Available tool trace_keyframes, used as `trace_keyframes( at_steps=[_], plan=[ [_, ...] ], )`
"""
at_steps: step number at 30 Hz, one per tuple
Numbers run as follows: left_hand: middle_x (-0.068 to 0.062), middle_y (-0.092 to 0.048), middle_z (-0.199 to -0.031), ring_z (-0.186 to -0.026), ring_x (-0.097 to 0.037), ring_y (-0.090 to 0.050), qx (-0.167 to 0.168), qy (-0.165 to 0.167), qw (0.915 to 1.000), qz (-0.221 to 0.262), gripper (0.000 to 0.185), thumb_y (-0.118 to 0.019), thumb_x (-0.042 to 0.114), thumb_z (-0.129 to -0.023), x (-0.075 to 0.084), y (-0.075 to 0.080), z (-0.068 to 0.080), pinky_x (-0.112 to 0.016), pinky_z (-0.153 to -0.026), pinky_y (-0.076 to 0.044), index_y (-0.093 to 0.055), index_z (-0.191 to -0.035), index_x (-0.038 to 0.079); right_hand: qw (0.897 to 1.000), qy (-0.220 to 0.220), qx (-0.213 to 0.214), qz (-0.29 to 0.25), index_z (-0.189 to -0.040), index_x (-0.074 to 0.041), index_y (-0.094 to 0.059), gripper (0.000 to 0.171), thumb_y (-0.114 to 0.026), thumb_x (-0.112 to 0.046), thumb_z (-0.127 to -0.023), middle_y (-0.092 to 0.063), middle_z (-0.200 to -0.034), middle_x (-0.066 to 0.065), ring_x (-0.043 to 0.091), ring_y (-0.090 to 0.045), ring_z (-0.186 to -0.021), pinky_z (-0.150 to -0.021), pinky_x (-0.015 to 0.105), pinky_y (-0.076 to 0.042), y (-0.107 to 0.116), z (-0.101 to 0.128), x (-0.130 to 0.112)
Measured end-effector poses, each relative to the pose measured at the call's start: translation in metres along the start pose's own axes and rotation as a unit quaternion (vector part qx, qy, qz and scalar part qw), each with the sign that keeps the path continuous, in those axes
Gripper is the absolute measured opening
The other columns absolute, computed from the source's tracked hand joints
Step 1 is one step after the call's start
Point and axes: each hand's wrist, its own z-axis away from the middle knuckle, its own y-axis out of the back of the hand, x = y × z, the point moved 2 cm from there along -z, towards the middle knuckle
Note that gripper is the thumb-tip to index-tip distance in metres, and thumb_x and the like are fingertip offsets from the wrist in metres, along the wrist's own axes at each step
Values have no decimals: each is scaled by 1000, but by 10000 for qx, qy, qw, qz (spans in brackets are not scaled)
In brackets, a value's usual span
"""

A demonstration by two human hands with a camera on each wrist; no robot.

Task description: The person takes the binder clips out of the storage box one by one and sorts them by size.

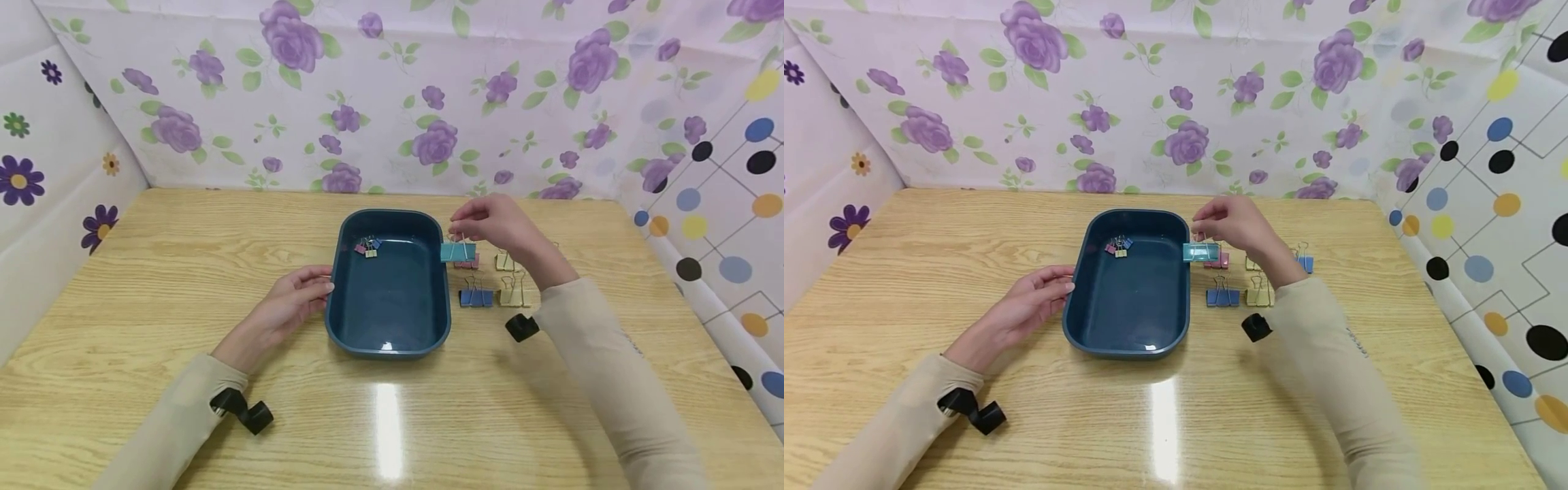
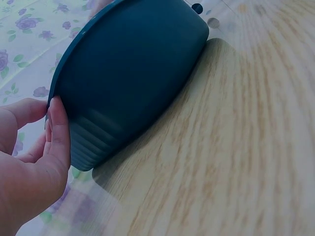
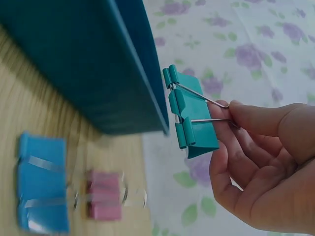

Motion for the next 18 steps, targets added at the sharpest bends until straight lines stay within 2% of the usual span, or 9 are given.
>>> trace_keyframes(
  at_steps=[7,13,18],
  plan=[
    [-7,-61,-104,-87,-11,-60,23,31,10000,-61,42,-52,-1,-98,1,0,1,-21,-74,-51,-37,-136,-12,9988,-348,264,-227,-118,-2,-63,32,-62,-26,-96,-66,-110,11,20,-61,-98,-91,39,-49,28,13,29],
    [-5,-61,-102,-85,-10,-60,11,31,10000,-56,40,-50,-2,-98,0,0,1,-21,-74,-51,-37,-136,-10,9972,-406,416,-462,-120,1,-61,37,-63,-25,-96,-67,-106,8,13,-64,-94,-83,24,-51,47,21,46],
    [-4,-61,-101,-85,-10,-60,9,7,10000,-71,38,-50,-2,-98,0,-1,0,-21,-74,-51,-39,-134,-9,9957,-386,409,-732,-123,5,-56,40,-62,-24,-96,-69,-102,3,10,-65,-92,-81,22,-52,60,26,63]
  ],
)
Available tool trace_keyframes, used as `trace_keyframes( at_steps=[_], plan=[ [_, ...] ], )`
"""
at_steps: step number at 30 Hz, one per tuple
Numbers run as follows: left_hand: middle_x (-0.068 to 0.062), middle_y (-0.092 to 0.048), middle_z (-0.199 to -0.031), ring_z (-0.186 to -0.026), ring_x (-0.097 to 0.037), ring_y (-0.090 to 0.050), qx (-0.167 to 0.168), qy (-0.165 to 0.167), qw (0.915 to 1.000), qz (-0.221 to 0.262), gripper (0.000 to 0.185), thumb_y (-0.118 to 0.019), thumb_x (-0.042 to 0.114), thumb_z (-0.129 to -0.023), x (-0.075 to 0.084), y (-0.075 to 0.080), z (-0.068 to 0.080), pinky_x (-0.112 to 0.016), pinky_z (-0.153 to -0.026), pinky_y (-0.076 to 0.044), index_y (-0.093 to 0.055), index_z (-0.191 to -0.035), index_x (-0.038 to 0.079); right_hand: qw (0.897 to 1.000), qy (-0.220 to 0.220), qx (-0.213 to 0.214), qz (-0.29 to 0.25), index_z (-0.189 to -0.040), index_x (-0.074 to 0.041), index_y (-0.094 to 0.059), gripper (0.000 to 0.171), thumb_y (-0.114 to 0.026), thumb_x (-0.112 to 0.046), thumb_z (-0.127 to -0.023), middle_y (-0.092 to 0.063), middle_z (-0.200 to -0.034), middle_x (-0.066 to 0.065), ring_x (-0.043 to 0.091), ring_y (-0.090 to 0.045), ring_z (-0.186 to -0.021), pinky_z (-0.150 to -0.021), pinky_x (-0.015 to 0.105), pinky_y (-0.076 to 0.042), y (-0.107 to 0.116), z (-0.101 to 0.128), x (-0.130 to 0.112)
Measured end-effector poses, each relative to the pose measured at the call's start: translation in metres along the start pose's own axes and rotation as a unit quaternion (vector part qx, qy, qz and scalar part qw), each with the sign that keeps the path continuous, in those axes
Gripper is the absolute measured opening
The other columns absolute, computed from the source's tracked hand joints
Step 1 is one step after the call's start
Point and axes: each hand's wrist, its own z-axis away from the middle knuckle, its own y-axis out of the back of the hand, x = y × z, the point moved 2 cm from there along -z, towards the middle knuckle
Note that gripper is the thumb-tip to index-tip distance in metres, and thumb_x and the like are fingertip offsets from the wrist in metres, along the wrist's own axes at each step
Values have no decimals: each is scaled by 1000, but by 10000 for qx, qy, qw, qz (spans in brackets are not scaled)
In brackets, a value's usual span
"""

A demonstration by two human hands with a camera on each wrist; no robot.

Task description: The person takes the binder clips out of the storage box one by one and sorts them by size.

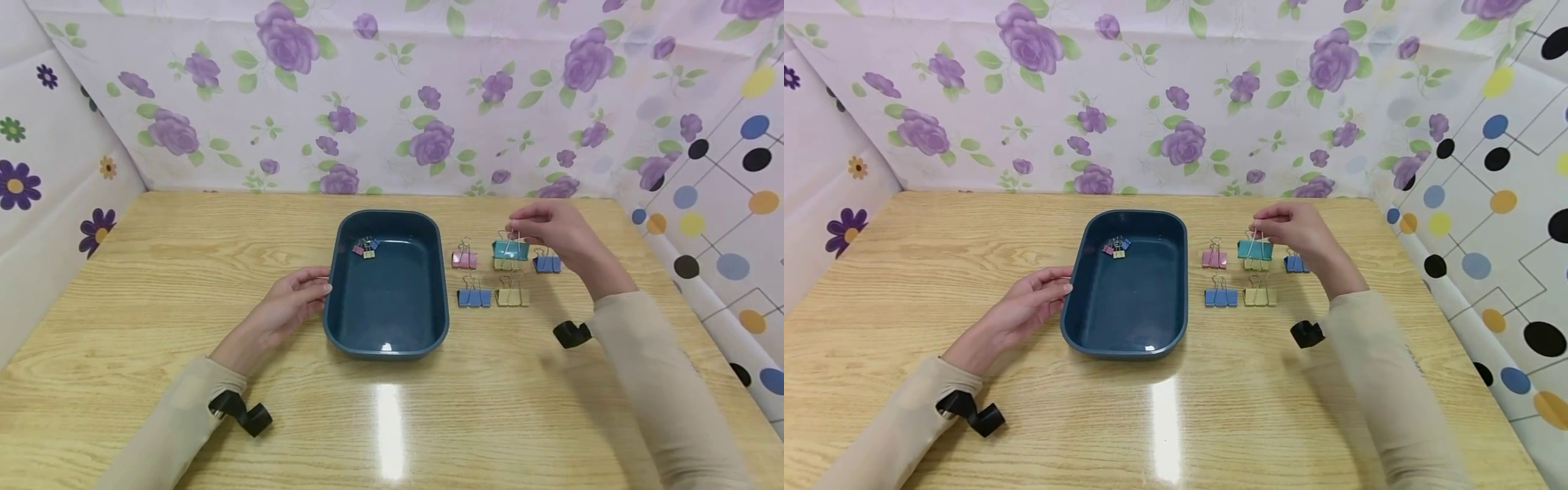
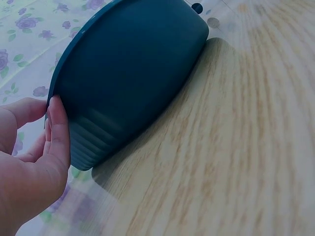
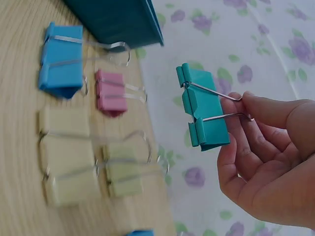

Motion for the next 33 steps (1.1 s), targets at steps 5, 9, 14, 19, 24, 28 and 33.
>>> trace_keyframes(
  at_steps=[5,9,14,19,24,28,33],
  plan=[
    [-5,-63,-101,-87,-11,-61,-33,-94,9999,126,35,-51,-3,-97,-2,1,-1,-22,-74,-52,-42,-130,-8,9999,-96,22,-98,-123,5,-55,40,-62,-25,-96,-69,-104,2,9,-65,-92,-81,23,-51,10,5,17],
    [-4,-64,-100,-86,-11,-61,-8,-125,9997,188,32,-50,-4,-97,-3,1,-1,-22,-73,-52,-44,-128,-6,9999,-109,62,-56,-123,7,-56,44,-63,-26,-96,-69,-103,1,9,-65,-93,-82,21,-51,17,10,30],
    [-4,-63,-98,-84,-10,-61,-5,-127,9997,191,33,-51,-5,-97,-3,1,-1,-21,-72,-51,-42,-129,-9,9993,-122,189,-311,-119,2,-63,36,-64,-25,-95,-69,-99,-5,8,-64,-94,-84,20,-51,29,19,43],
    [-4,-62,-98,-84,-10,-60,4,-114,9998,166,36,-51,-4,-97,-2,1,0,-20,-72,-51,-40,-130,-10,9982,-215,232,-504,-114,-5,-68,26,-63,-23,-96,-68,-99,-10,5,-64,-95,-85,20,-51,38,26,54],
    [-3,-62,-99,-85,-10,-60,26,-96,9999,133,34,-51,-3,-97,-2,1,0,-21,-73,-51,-42,-129,-8,9982,-262,164,-513,-117,0,-66,33,-64,-25,-95,-68,-98,-10,4,-63,-93,-83,19,-51,44,32,66],
    [-3,-62,-99,-85,-11,-61,33,-66,9999,147,34,-51,-4,-97,-2,1,-1,-21,-73,-51,-42,-130,-6,9984,-279,42,-480,-120,6,-61,39,-63,-23,-95,-68,-98,-8,5,-64,-93,-82,19,-51,47,35,75],
    [-4,-63,-100,-86,-11,-61,-3,-70,9998,176,34,-51,-4,-97,-2,1,-1,-21,-73,-52,-42,-130,-7,9980,-422,-57,-463,-124,11,-56,44,-62,-23,-96,-69,-98,-6,5,-64,-92,-83,19,-51,48,39,87]
  ],
)
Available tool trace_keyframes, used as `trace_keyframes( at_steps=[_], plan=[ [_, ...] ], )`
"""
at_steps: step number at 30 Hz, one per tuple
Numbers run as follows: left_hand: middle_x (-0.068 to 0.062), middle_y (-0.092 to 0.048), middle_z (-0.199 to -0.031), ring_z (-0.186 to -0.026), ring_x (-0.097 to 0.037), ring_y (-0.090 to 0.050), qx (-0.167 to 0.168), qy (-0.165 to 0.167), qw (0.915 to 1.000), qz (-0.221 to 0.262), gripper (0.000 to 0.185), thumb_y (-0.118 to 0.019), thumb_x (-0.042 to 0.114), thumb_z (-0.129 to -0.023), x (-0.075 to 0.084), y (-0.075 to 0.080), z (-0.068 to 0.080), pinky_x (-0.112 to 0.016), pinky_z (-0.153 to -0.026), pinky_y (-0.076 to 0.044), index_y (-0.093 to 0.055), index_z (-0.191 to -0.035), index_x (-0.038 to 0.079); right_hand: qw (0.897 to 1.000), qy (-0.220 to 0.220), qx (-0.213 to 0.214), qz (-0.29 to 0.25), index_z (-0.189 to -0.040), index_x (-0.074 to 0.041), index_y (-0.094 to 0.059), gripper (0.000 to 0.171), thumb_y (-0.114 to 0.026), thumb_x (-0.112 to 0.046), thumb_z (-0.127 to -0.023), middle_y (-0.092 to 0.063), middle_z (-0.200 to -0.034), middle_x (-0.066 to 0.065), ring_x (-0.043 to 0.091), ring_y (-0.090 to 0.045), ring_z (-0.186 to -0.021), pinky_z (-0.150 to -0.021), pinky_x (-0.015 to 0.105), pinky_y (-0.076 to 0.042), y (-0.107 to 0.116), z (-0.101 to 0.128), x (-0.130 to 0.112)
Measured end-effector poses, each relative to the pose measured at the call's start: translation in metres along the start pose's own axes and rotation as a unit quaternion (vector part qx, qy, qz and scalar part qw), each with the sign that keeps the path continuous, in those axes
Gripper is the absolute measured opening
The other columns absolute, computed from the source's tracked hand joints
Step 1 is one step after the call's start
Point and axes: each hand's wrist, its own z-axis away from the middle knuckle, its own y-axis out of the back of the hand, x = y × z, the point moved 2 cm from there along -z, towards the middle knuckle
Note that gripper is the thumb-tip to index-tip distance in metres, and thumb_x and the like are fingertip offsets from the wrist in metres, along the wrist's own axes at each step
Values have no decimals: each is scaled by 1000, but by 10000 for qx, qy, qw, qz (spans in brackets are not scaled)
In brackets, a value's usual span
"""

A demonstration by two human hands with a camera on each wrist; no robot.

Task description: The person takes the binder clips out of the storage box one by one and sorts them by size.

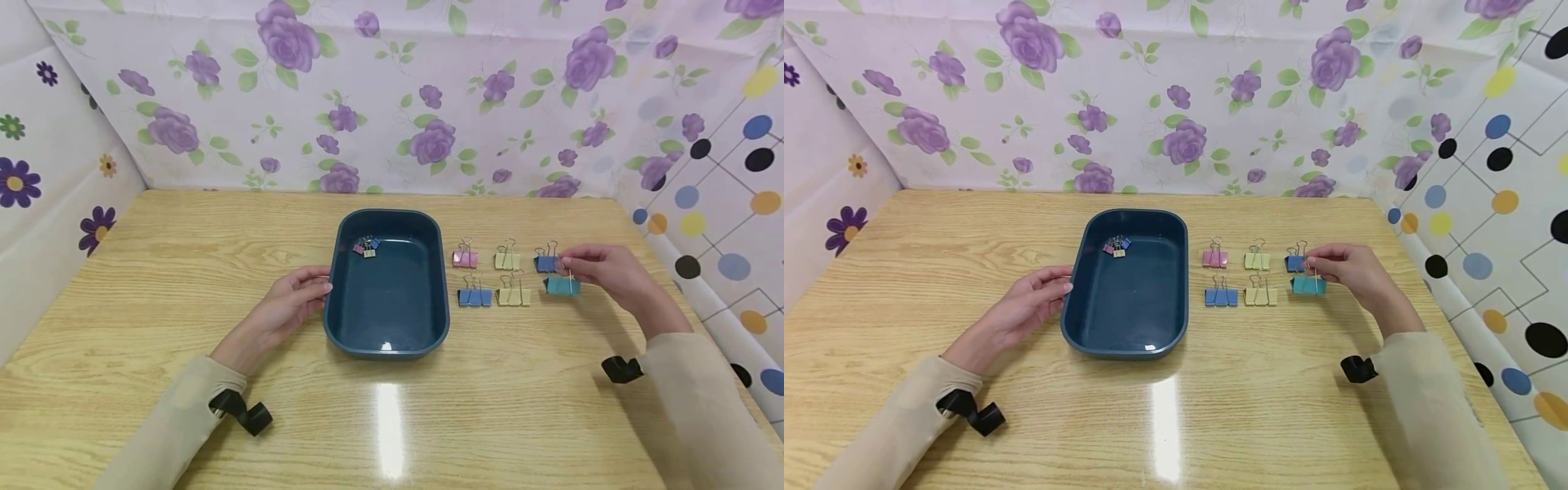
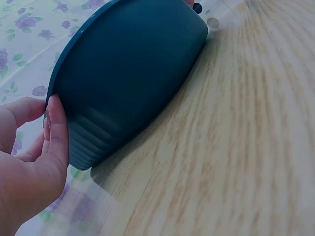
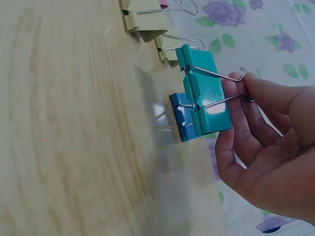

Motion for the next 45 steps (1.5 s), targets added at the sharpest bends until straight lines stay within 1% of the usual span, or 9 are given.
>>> trace_keyframes(
  at_steps=[6,9,18,27,31,35,38,43,45],
  plan=[
    [-4,-63,-99,-85,-11,-61,18,7,10000,33,33,-51,-4,-97,1,-1,-1,-21,-73,-51,-43,-129,-5,9999,-96,-44,-50,-122,12,-56,46,-64,-24,-95,-69,-96,-9,6,-65,-91,-81,20,-51,0,1,8],
    [-3,-63,-99,-85,-11,-61,24,3,10000,49,32,-51,-4,-97,1,-1,-1,-21,-72,-51,-44,-128,-5,9999,-105,-75,20,-124,13,-54,49,-63,-25,-95,-69,-96,-10,6,-65,-93,-82,19,-51,0,1,10],
    [-4,-63,-99,-85,-11,-61,41,-5,10000,53,29,-50,-5,-97,2,-2,-1,-22,-73,-52,-46,-126,-4,9997,-168,-147,81,-127,14,-50,54,-63,-28,-95,-69,-100,-5,8,-64,-95,-82,20,-51,0,2,15],
    [-4,-63,-100,-86,-11,-61,8,-52,10000,-9,33,-52,-3,-97,2,0,-1,-21,-74,-52,-44,-129,-7,9987,-94,-274,430,-127,12,-50,52,-62,-29,-96,-69,-102,-3,6,-63,-93,-82,18,-50,1,3,20],
    [-4,-63,-99,-85,-11,-61,11,-74,10000,-5,33,-52,-4,-97,1,0,-1,-21,-73,-52,-44,-128,-7,9976,-117,-364,579,-133,8,-47,57,-64,-30,-95,-69,-108,-4,3,-63,-96,-83,17,-49,2,3,20],
    [-6,-62,-100,-85,-12,-61,41,-32,10000,15,36,-51,-4,-97,1,0,0,-21,-72,-52,-41,-131,-9,9950,-155,-414,891,-139,3,-44,61,-62,-36,-95,-67,-114,-3,-2,-60,-98,-83,17,-47,4,2,19],
    [-6,-62,-101,-85,-11,-60,64,-7,10000,12,36,-50,-4,-97,1,0,0,-21,-72,-51,-40,-132,-9,9942,-148,-282,1031,-139,1,-44,61,-61,-38,-95,-65,-117,-5,-3,-58,-99,-84,19,-47,6,2,17],
    [-6,-62,-101,-85,-12,-60,75,1,10000,11,37,-51,-4,-97,1,0,1,-21,-72,-51,-41,-132,-9,9924,65,293,1193,-136,3,-49,61,-60,-41,-95,-60,-111,-17,-4,-55,-98,-84,18,-47,4,5,8],
    [-6,-61,-102,-86,-12,-60,61,-3,10000,-2,39,-51,-4,-97,1,0,1,-21,-73,-51,-39,-133,-10,9902,158,520,1286,-135,3,-50,61,-59,-43,-95,-58,-110,-18,-2,-54,-99,-85,19,-47,1,8,2]
  ],
)
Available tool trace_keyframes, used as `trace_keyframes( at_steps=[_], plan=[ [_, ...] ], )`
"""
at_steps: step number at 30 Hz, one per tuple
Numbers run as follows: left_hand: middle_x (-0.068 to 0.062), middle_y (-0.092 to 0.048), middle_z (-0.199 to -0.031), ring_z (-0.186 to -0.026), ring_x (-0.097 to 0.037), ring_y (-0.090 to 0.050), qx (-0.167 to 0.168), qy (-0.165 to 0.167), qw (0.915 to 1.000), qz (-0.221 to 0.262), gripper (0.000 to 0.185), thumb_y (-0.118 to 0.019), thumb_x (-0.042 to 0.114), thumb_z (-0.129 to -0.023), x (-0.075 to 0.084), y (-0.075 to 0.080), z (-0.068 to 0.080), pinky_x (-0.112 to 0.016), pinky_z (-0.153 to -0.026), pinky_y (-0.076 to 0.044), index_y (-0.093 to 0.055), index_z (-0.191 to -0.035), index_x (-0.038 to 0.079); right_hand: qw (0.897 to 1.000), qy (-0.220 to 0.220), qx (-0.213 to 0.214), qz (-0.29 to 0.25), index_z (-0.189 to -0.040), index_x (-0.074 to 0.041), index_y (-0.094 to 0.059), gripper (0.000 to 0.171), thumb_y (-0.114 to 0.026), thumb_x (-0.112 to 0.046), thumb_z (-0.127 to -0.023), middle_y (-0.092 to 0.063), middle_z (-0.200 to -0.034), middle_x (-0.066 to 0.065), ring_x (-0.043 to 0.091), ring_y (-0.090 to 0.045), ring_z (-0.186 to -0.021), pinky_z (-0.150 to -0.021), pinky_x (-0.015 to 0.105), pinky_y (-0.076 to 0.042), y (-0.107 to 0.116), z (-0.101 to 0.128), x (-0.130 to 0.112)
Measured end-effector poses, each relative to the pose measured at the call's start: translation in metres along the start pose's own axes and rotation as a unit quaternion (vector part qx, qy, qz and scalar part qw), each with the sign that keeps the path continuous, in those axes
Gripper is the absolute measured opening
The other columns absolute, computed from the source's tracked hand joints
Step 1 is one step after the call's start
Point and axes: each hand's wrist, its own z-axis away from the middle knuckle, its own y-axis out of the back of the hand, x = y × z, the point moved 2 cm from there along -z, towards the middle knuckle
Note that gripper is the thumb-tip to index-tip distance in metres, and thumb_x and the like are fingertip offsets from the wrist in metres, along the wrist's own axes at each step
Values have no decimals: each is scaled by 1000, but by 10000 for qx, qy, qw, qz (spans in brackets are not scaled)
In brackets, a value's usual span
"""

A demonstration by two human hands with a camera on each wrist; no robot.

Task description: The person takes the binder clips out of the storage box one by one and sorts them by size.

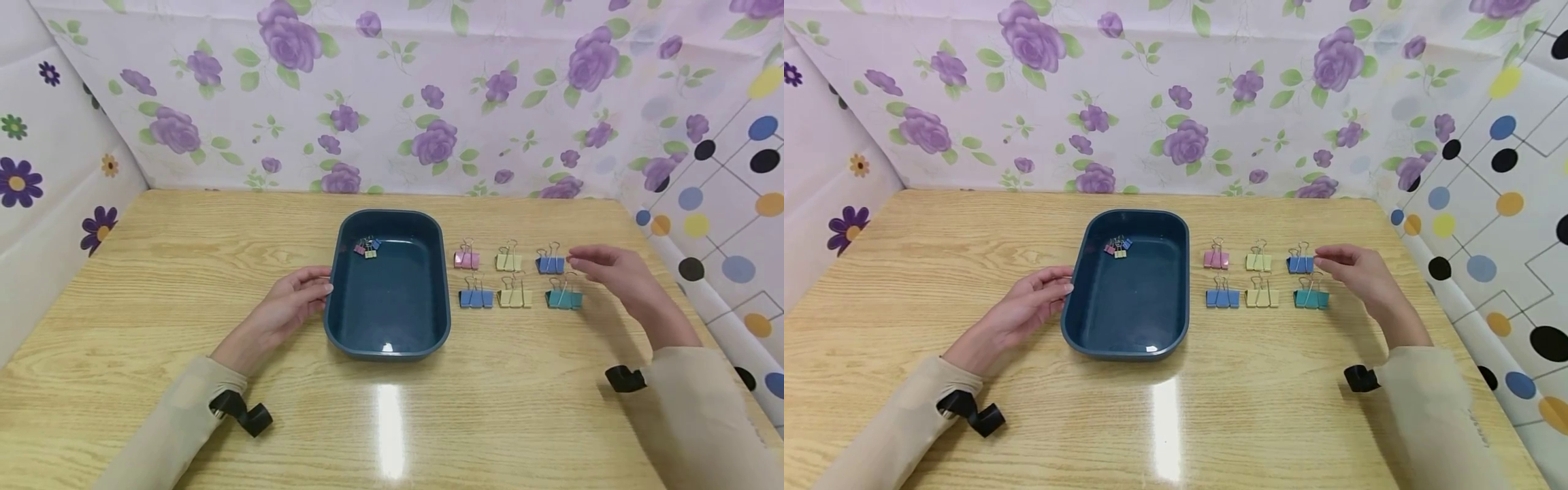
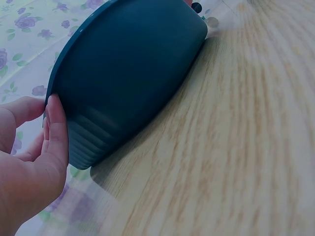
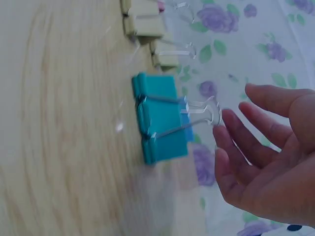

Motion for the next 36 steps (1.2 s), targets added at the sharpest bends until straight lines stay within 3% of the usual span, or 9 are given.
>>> trace_keyframes(
  at_steps=[8,17,24,30,36],
  plan=[
    [-6,-62,-101,-86,-12,-60,-2,-7,10000,-1,35,-51,-4,-97,-1,0,-1,-21,-73,-52,-42,-131,-8,9994,33,334,11,-137,-3,-50,63,-57,-49,-94,-55,-130,6,20,-46,-118,-101,46,-37,-12,9,-38],
    [-7,-62,-103,-86,-12,-61,-22,7,10000,-20,42,-52,-3,-97,-1,1,0,-21,-73,-51,-37,-135,-12,9988,284,43,-406,-135,-7,-53,59,-60,-47,-93,-55,-132,4,17,-47,-119,-103,45,-36,-34,9,-84],
    [-6,-62,-101,-85,-12,-61,12,24,10000,30,37,-51,-4,-97,0,0,0,-21,-72,-51,-41,-132,-9,9945,730,-47,-746,-130,-9,-58,52,-63,-43,-92,-58,-128,3,15,-52,-114,-97,32,-42,-48,4,-119],
    [-5,-63,-101,-86,-12,-61,-8,5,10000,1,37,-52,-3,-97,-1,0,-1,-21,-73,-52,-41,-132,-9,9906,926,-57,-1006,-128,-8,-60,47,-64,-39,-93,-60,-126,4,18,-53,-113,-98,35,-42,-60,-4,-152],
    [-6,-63,-102,-88,-12,-61,-18,-1,10000,17,37,-53,-2,-97,-1,1,-1,-22,-75,-52,-41,-131,-9,9816,1173,-105,-1506,-122,-4,-63,35,-65,-26,-94,-63,-118,9,22,-55,-107,-96,34,-44,-76,-19,-183]
  ],
)
